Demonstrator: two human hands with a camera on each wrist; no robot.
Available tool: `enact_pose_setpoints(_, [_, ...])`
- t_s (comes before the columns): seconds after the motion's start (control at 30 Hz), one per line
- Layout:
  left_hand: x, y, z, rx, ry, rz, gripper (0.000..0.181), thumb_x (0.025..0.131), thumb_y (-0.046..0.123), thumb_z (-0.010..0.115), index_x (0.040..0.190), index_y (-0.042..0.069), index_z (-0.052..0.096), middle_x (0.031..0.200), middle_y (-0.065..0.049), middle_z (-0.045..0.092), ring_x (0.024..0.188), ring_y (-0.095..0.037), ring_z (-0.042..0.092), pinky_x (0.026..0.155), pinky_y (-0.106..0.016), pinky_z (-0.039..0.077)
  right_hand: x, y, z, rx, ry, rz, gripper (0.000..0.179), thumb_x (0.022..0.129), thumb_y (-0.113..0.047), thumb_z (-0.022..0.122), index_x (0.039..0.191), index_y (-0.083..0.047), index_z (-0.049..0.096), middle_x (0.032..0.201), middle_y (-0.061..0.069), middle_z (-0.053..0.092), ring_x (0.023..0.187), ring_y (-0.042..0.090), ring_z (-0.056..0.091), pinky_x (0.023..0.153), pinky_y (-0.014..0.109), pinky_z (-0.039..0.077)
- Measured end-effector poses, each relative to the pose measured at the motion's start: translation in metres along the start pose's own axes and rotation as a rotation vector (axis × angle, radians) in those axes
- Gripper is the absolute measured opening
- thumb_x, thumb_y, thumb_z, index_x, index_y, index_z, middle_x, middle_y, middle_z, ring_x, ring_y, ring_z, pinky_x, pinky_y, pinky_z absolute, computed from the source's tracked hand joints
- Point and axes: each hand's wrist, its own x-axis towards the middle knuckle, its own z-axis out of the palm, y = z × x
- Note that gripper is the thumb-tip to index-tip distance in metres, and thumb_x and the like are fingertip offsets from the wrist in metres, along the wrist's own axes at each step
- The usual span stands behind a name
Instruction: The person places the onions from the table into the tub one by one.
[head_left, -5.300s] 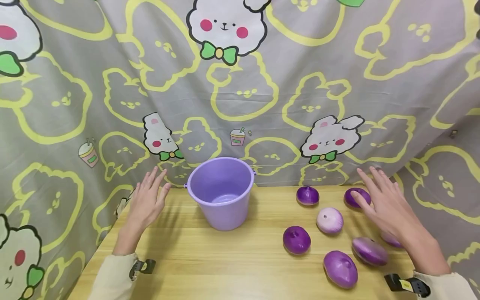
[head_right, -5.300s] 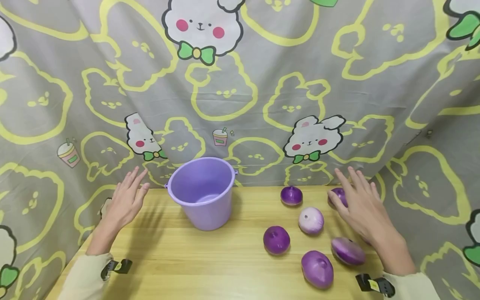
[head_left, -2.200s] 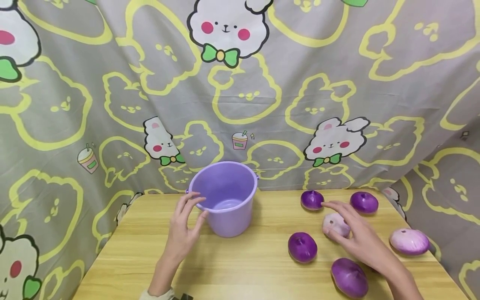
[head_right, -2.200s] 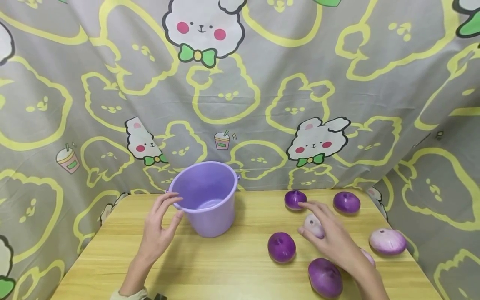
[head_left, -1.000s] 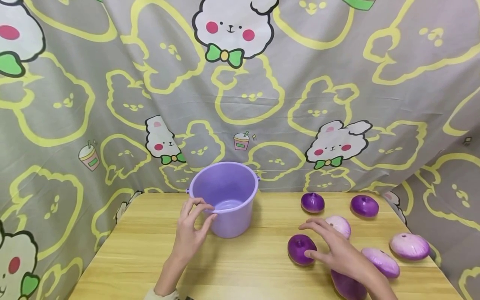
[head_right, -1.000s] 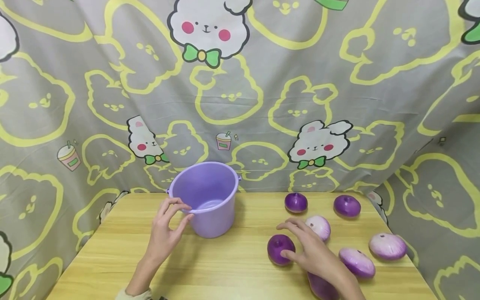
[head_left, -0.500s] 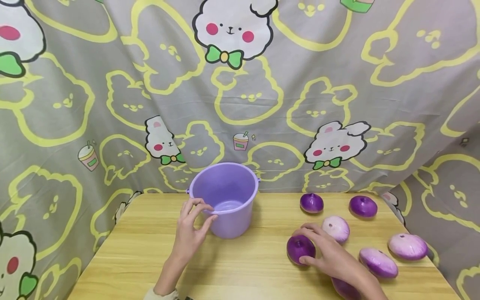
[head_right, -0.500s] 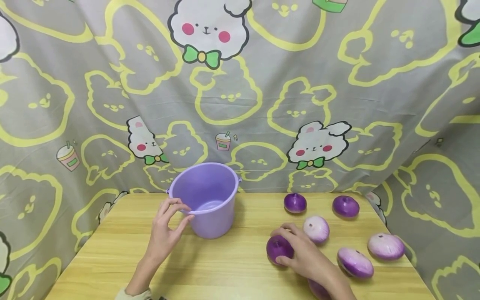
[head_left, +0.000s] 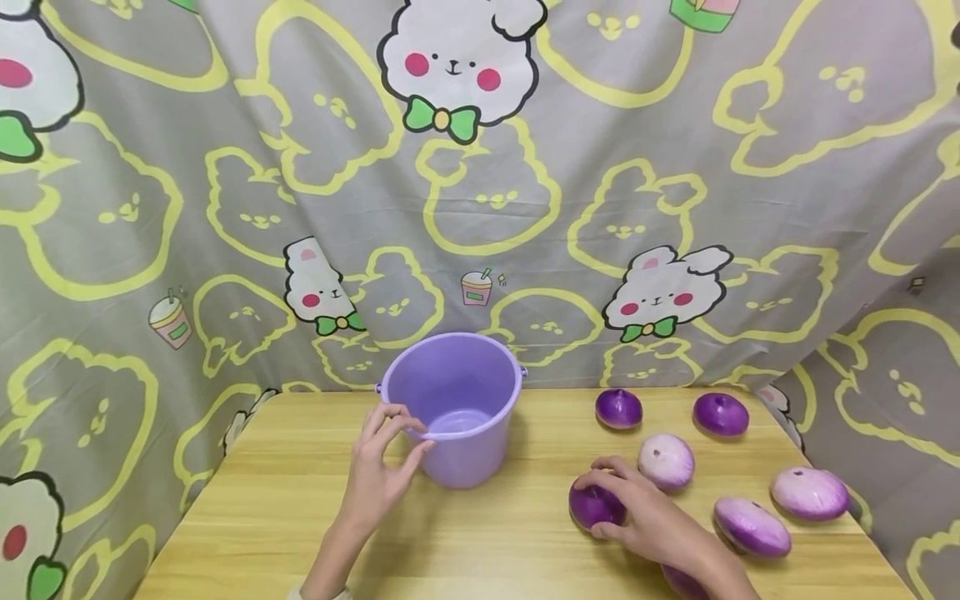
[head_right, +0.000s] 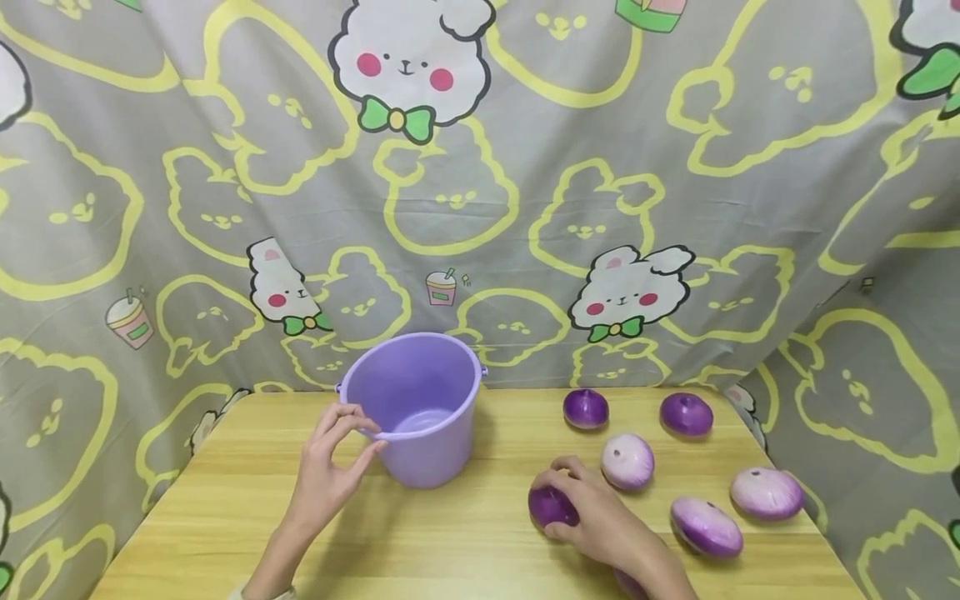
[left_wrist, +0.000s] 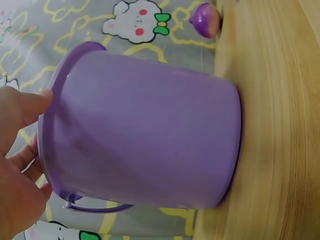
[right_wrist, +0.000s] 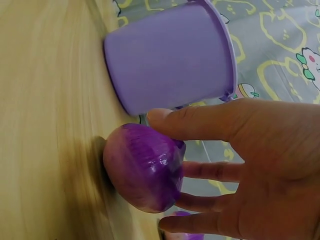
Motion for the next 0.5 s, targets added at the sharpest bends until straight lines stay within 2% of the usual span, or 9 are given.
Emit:
enact_pose_setpoints(0.2, [-0.001,0.007,-0.001,-0.021,-0.040,-0.037,0.027,0.077,0.001,0.088,0.096,0.015,0.073,0.107,-0.005,0.061,0.109,-0.026,0.054,0.114,-0.030,0.035,0.001,0.001,0.005,0.017,-0.037,0.000,0.049,0.080,-0.021,0.088,0.123,-0.026,0.066,0.126,-0.001,0.054,0.108,0.024,0.060,0.090,0.047,0.056])
enact_pose_setpoints(0.5, [-0.005,0.017,-0.004,-0.042,-0.076,0.004,0.028,0.076,0.003,0.088,0.095,0.018,0.072,0.108,-0.003,0.061,0.109,-0.025,0.054,0.117,-0.032,0.033,0.001,0.003,0.008,0.019,-0.070,0.008,0.050,0.078,-0.017,0.088,0.122,-0.027,0.067,0.126,0.000,0.054,0.108,0.026,0.059,0.090,0.045,0.057])
